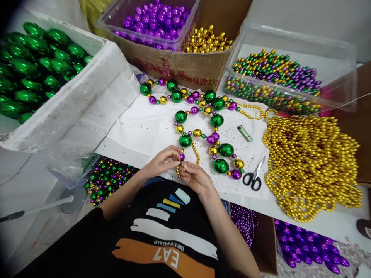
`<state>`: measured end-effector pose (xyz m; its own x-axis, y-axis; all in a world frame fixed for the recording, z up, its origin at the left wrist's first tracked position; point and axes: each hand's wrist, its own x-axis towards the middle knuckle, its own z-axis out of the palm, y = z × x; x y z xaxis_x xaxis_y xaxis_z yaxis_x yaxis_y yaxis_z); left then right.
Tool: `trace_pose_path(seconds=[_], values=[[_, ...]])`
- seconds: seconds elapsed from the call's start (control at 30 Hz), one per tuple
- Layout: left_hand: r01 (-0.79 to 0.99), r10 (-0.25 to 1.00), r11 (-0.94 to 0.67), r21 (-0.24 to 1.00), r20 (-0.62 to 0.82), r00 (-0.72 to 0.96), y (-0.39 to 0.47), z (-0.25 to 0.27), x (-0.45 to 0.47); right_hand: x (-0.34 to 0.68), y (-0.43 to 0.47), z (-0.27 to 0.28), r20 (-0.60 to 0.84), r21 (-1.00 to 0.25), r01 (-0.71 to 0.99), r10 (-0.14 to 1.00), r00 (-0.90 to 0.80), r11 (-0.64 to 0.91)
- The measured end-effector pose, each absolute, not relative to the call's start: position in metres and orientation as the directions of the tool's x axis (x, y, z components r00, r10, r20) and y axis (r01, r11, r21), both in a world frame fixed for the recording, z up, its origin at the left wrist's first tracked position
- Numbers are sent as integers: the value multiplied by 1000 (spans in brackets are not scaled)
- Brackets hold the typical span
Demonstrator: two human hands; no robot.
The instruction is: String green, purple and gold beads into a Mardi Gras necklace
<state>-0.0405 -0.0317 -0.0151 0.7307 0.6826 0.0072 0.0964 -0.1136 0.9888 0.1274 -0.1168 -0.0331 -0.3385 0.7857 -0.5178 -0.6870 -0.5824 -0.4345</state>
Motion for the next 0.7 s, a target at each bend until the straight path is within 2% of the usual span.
trace_pose_path(seconds=[0.13,0.23,0.33,0.47,0.53,0.63,0.7], values=[[181,664,-222,958,13,748,-40,-14,-37,125,-117,-34,-546,-419,-725,790,-280,-546],[242,700,-209,947,-28,714,-45,-12,-34,122,-117,-34,-556,-456,-723,800,-225,-520],[214,714,-78,974,-96,693,-42,-13,-33,121,-118,-32,-553,-527,-678,813,-184,-512],[95,733,275,957,-272,623,-36,-17,-33,121,-120,-32,-552,-634,-599,829,-92,-489],[49,753,391,919,-349,558,-36,-20,-31,121,-121,-34,-560,-643,-592,825,-70,-486],[-7,770,439,898,-372,518,-38,-21,-29,122,-122,-36,-569,-615,-614,818,-89,-495],[0,756,409,912,-339,561,-40,-18,-29,123,-122,-37,-573,-610,-624,816,-78,-488]])
